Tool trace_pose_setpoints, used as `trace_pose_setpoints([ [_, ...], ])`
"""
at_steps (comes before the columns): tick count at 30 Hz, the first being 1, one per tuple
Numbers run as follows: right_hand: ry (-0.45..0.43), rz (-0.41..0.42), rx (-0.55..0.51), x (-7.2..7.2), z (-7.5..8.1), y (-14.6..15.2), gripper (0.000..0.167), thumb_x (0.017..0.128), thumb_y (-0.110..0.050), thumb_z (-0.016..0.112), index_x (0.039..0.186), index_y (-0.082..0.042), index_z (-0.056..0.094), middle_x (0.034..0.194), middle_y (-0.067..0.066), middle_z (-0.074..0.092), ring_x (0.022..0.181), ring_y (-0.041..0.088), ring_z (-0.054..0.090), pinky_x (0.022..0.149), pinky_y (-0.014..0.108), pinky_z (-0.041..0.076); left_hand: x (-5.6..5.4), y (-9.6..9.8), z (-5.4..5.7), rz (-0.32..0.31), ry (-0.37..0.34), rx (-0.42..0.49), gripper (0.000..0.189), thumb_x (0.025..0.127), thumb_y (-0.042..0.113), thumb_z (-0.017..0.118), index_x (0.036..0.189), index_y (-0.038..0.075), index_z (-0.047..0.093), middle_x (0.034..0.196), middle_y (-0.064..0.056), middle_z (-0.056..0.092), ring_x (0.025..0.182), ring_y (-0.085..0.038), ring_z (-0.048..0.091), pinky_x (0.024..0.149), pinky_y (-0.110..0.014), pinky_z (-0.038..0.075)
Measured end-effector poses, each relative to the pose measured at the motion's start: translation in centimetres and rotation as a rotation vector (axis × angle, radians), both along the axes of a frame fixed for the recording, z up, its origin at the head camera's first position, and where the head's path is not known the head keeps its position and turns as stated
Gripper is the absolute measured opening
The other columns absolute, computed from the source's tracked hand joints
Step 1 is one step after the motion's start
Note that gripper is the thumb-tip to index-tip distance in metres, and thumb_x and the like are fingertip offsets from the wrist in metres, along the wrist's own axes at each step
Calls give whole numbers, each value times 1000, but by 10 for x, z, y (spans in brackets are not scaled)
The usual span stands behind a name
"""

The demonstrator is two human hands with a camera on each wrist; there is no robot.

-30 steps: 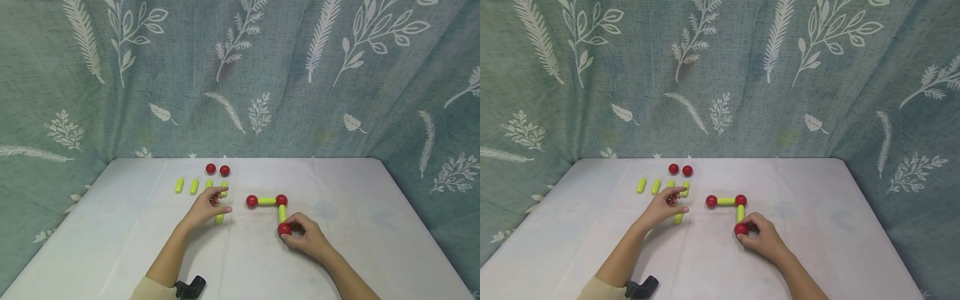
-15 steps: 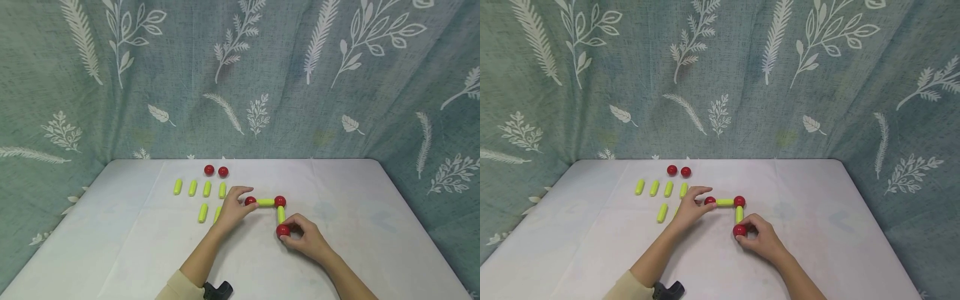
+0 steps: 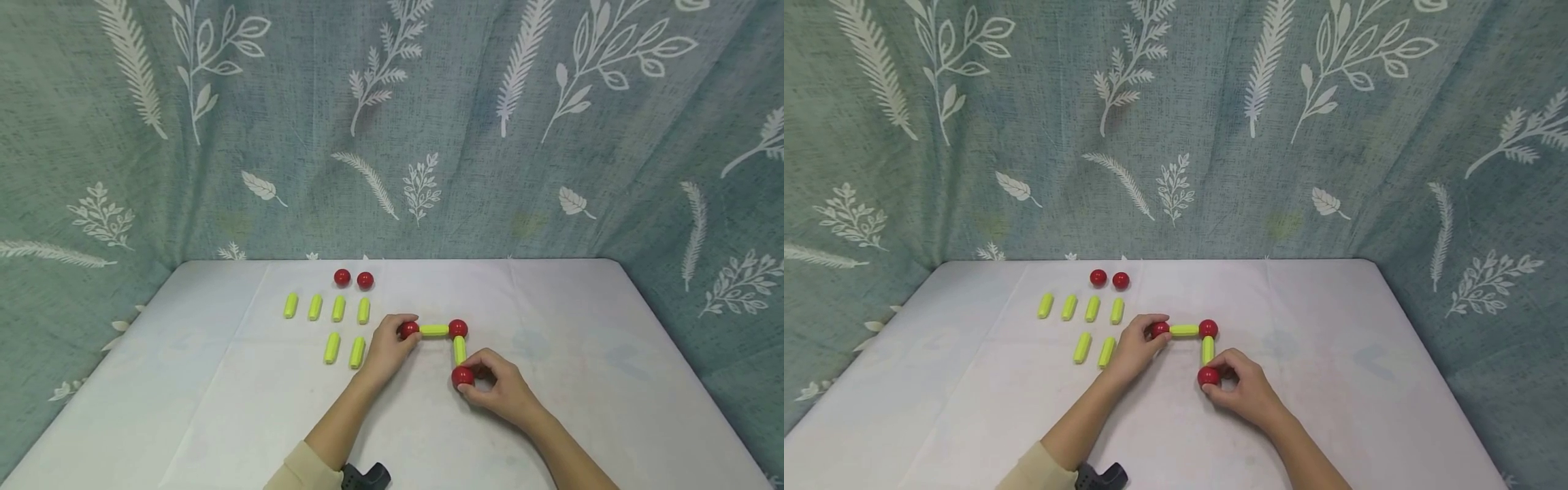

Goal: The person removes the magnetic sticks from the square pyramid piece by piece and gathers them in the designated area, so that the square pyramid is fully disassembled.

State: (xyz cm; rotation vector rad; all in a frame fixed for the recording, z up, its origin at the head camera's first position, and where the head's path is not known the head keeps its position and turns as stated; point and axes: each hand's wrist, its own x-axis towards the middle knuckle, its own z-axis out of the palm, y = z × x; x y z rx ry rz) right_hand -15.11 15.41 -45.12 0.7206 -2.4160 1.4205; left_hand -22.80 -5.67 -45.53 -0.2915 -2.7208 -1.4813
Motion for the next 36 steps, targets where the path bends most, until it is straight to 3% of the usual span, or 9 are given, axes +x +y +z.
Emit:
trace_pose_setpoints([
  [7, -5, -1, -2, 1, 1, 0, 30, 68, 7, 77, 92, 0, 61, 87, 8, 64, 75, 18, 59, 65, 31, 53, -1, 3, 1, -57, 84, -180, 18, 88, 9, 61, 106, 7, 62, 102, -11, 51, 95, -22, 54, 87, -37, 49],
  [13, 3, 2, -5, 1, 1, 0, 30, 68, 7, 78, 92, 0, 62, 87, 8, 64, 75, 18, 60, 65, 31, 53, -2, 6, -1, -31, 87, -203, 15, 85, 8, 62, 100, 10, 64, 101, -9, 48, 95, -23, 48, 86, -37, 46],
  [19, 0, 2, -5, 1, 1, 0, 30, 68, 8, 77, 92, 0, 62, 87, 8, 64, 75, 19, 60, 65, 31, 53, 0, 5, -1, -13, 91, -117, 18, 86, 7, 66, 104, 8, 64, 105, -11, 48, 103, -26, 50, 91, -38, 47],
  [26, -12, -6, 4, 1, 1, -1, 30, 68, 7, 77, 92, 0, 62, 86, 7, 64, 75, 18, 59, 66, 30, 53, 0, 1, 11, 1, 63, -30, 39, 87, 13, 68, 124, 5, 58, 115, -12, 49, 107, -24, 54, 90, -35, 51],
  [31, -11, -5, 6, 1, 1, -1, 30, 68, 7, 77, 92, 0, 62, 86, 7, 64, 75, 18, 59, 66, 30, 53, -6, -10, 14, 36, 118, 68, 43, 87, 15, 68, 127, 5, 56, 117, -9, 53, 98, -20, 58, 82, -28, 53],
  [36, -9, 2, 5, 1, 2, 0, 30, 68, 8, 77, 92, 0, 61, 87, 8, 64, 76, 20, 60, 66, 30, 53, -9, -23, 17, 103, 198, 116, 40, 87, 15, 68, 125, 10, 57, 117, -7, 53, 101, -18, 58, 84, -28, 52],
])
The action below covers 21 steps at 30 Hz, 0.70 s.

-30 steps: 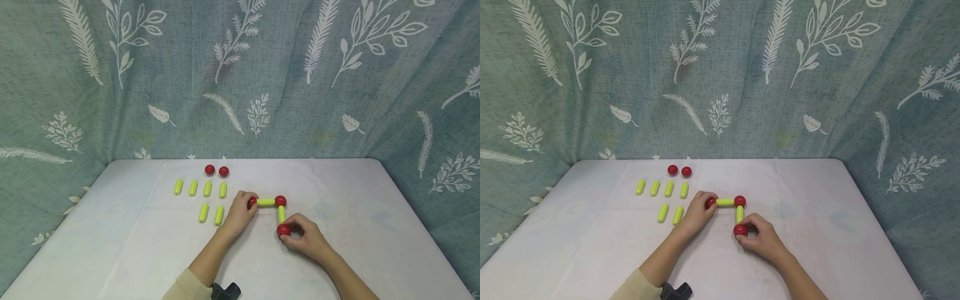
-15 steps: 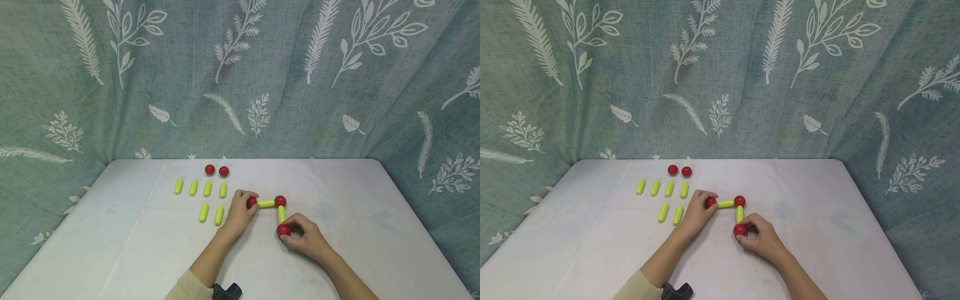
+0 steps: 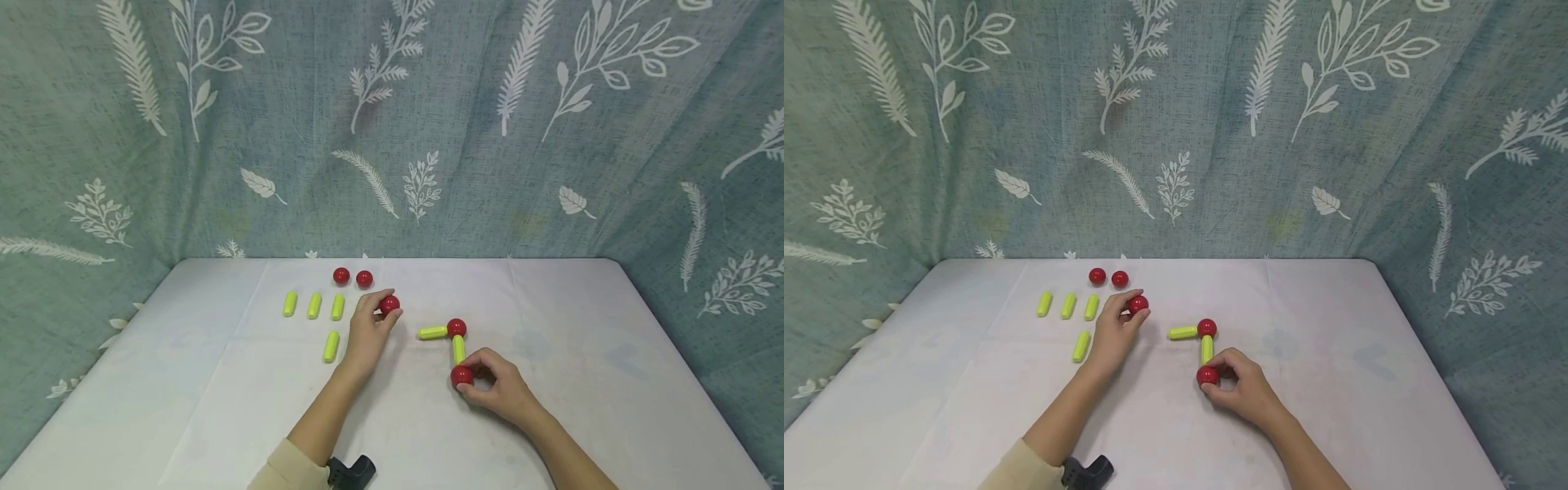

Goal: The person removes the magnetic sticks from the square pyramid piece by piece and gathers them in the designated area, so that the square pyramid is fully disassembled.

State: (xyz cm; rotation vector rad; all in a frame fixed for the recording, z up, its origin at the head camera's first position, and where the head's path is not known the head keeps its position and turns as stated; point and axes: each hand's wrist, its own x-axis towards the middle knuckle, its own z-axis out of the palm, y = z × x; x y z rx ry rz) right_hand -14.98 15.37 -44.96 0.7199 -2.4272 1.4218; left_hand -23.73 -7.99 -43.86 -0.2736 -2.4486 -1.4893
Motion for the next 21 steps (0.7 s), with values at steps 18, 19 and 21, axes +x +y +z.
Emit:
trace_pose_setpoints([
  [18, -10, -13, 13, 1, 3, -1, 30, 68, 7, 78, 92, 0, 61, 88, 7, 64, 77, 17, 59, 68, 30, 53, -12, -65, 20, 120, -119, 190, 45, 91, 12, 63, 132, 11, 47, 134, -8, 42, 126, -21, 48, 96, -30, 46],
  [19, -10, -13, 15, 1, 3, -1, 30, 68, 7, 77, 93, 0, 61, 88, 7, 64, 77, 17, 59, 67, 30, 53, -14, -69, 20, 130, -134, 194, 44, 91, 12, 63, 133, 11, 47, 134, -8, 42, 127, -22, 47, 97, -30, 46],
  [21, -8, -10, 11, 0, 2, -1, 30, 68, 8, 77, 92, 0, 61, 87, 8, 64, 76, 19, 59, 67, 30, 53, -18, -78, 20, 140, -166, 181, 44, 92, 13, 61, 133, 12, 46, 135, -8, 41, 129, -22, 46, 97, -29, 46],
])
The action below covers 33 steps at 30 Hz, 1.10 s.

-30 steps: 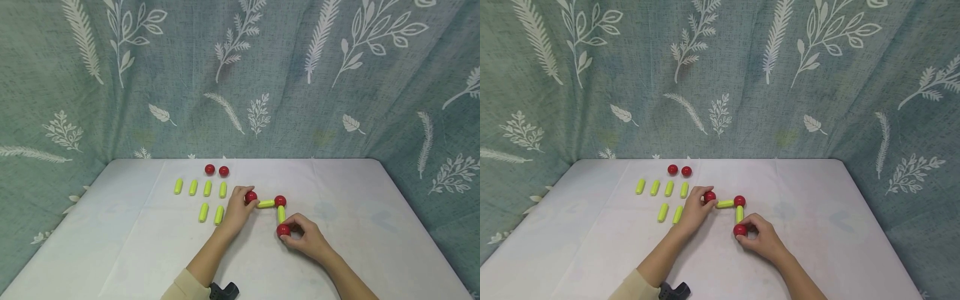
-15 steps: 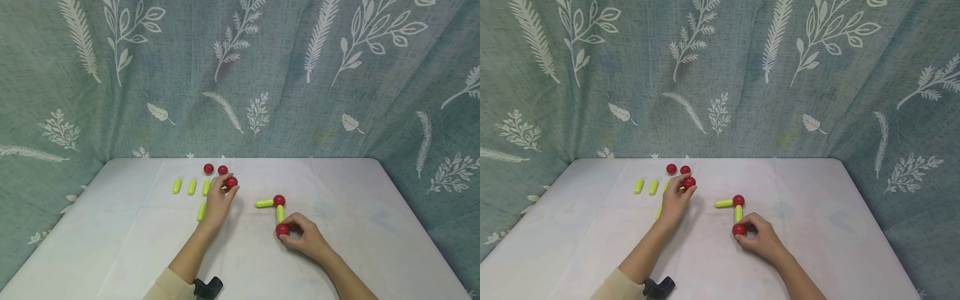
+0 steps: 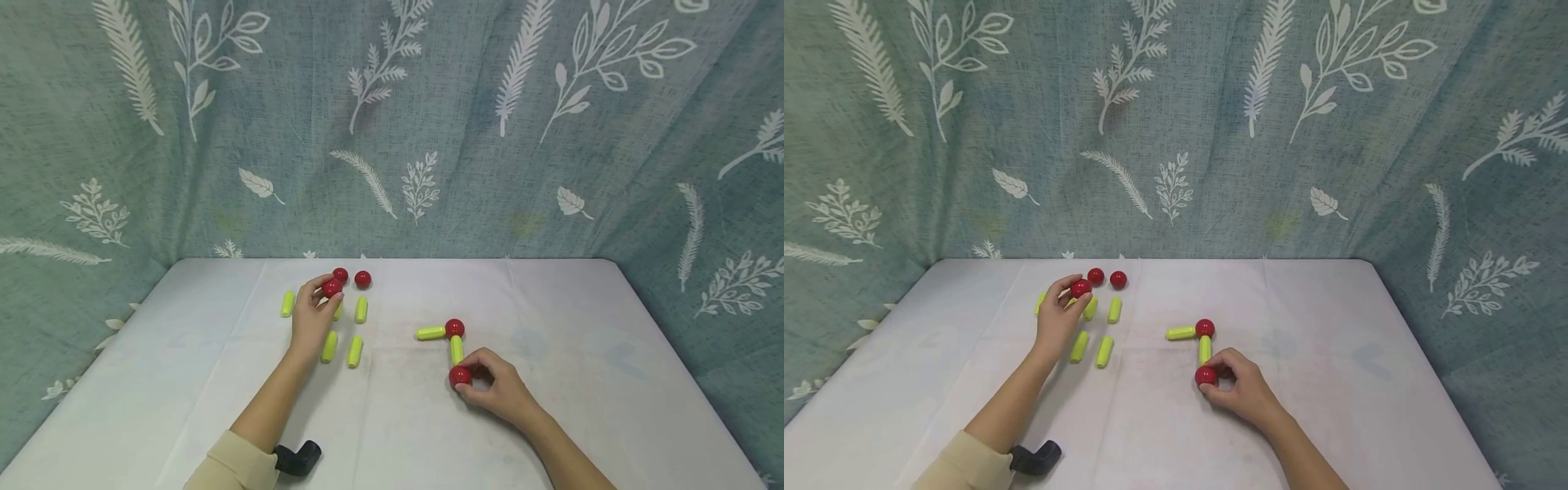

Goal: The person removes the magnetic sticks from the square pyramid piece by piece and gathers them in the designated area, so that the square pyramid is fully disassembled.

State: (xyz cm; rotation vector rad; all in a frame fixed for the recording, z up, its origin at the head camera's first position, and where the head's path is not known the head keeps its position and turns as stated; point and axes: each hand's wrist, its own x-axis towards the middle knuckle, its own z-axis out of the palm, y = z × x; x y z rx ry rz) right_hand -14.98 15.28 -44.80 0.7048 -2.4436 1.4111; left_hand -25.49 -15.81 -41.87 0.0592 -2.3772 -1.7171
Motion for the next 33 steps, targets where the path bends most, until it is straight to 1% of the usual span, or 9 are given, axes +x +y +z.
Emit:
trace_pose_setpoints([
  [2, 7, 0, -1, -2, -5, 1, 31, 67, 8, 77, 92, 1, 61, 87, 9, 64, 76, 20, 59, 67, 30, 53, -7, -8, 0, 2, -32, -18, 43, 92, 12, 61, 133, 12, 47, 137, -9, 41, 130, -23, 45, 97, -29, 45],
  [4, 7, 0, -1, -5, -13, 3, 32, 68, 8, 77, 94, 1, 61, 88, 9, 64, 77, 21, 60, 67, 30, 53, -16, -17, 0, 4, -43, -21, 43, 92, 10, 61, 133, 10, 48, 137, -10, 42, 130, -24, 46, 97, -30, 46],
  [9, -3, -2, 5, -14, -32, 11, 33, 70, 1, 80, 97, -6, 62, 92, 3, 64, 80, 15, 60, 69, 28, 54, -38, -34, -1, 29, -30, -70, 44, 90, 12, 64, 131, 8, 51, 134, -12, 49, 123, -25, 51, 97, -33, 46],
  [14, -4, -4, -11, -16, -35, 18, 33, 72, -3, 80, 98, -13, 61, 93, -4, 63, 81, 8, 58, 70, 24, 52, -58, -42, -4, 41, -44, -163, 44, 89, 19, 66, 131, 11, 54, 126, -12, 55, 115, -26, 50, 93, -36, 44],
  [17, -13, 9, -18, -17, -35, 18, 33, 73, -5, 79, 99, -15, 61, 94, -6, 63, 82, 6, 59, 71, 24, 52, -69, -47, -7, 32, -61, -186, 44, 89, 18, 66, 131, 11, 54, 126, -14, 55, 117, -27, 50, 96, -38, 45],
  [21, -17, 17, -16, -17, -35, 17, 34, 73, -6, 79, 99, -16, 61, 94, -7, 63, 83, 6, 59, 71, 24, 52, -84, -52, -9, 10, -112, -242, 45, 91, 15, 63, 134, 9, 51, 130, -16, 52, 119, -31, 50, 98, -42, 45],
  [27, -9, 9, -5, -17, -34, 17, 33, 72, -6, 80, 99, -15, 61, 93, -5, 63, 81, 7, 58, 71, 25, 52, -97, -55, -8, 2, -190, -337, 45, 91, 11, 61, 134, 7, 49, 134, -19, 49, 123, -34, 45, 102, -44, 41],
  [30, -20, 2, 0, -16, -35, 16, 32, 73, -8, 80, 98, -15, 61, 93, -5, 63, 81, 7, 58, 71, 24, 52, -101, -56, -11, -22, -223, -389, 46, 91, 9, 61, 135, 4, 48, 133, -21, 48, 124, -36, 44, 104, -45, 39],
  [33, -33, 4, -5, -16, -35, 14, 32, 73, -8, 79, 98, -16, 61, 93, -7, 63, 81, 6, 57, 71, 24, 52, -103, -58, -16, -34, -229, -425, 45, 91, 8, 61, 134, 1, 47, 130, -24, 49, 122, -37, 46, 103, -45, 40],
])
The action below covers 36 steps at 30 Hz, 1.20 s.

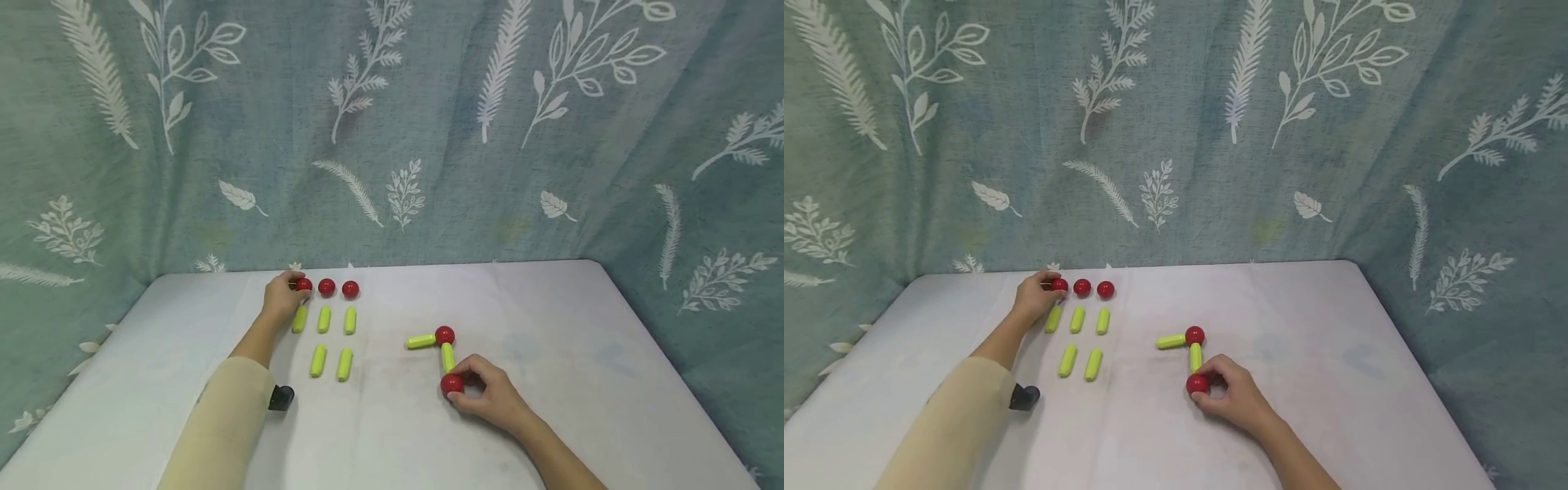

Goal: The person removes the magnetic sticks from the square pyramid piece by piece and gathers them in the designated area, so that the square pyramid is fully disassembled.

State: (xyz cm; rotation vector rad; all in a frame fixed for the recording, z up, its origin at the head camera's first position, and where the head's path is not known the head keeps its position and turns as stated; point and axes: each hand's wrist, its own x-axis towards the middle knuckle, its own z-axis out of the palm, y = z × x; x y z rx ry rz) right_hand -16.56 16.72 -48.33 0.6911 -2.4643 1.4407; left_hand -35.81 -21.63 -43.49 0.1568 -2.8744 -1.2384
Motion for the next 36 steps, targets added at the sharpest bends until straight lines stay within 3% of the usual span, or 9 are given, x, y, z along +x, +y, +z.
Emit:
trace_pose_setpoints([
  [8, -15, -14, 6, 1, 1, -2, 33, 72, -8, 79, 98, -18, 61, 93, -10, 61, 81, 4, 57, 71, 23, 52, -1, 4, -5, 16, 7, -9, 47, 90, 7, 61, 135, 1, 47, 132, -24, 48, 123, -38, 46, 102, -45, 41],
  [14, -10, 3, -4, 1, 1, -1, 32, 73, -8, 79, 99, -18, 62, 94, -10, 62, 82, 5, 58, 71, 23, 52, 5, 5, 1, 23, 8, -36, 51, 89, 10, 64, 137, 2, 47, 137, -25, 41, 128, -39, 40, 106, -48, 36],
  [23, 31, 16, -8, 0, -1, 0, 32, 73, -7, 79, 98, -16, 62, 93, -8, 62, 82, 6, 59, 71, 24, 52, 22, 3, 14, 51, 84, 48, 53, 89, 12, 65, 138, 5, 46, 143, -21, 38, 132, -35, 37, 104, -46, 38],
  [28, 46, 19, -10, 0, -1, 0, 33, 72, -5, 78, 98, -15, 62, 93, -8, 63, 82, 5, 59, 70, 24, 52, 34, 5, 19, 28, 150, 110, 54, 87, 12, 68, 136, 2, 48, 141, -20, 41, 130, -34, 41, 103, -43, 40],
  [36, 45, 31, -22, 1, -1, -2, 32, 73, -4, 78, 98, -14, 62, 93, -6, 63, 82, 6, 60, 70, 24, 52, 62, 20, 27, -5, 156, 205, 54, 85, 14, 70, 134, 4, 50, 140, -15, 44, 130, -30, 41, 103, -42, 40],
])
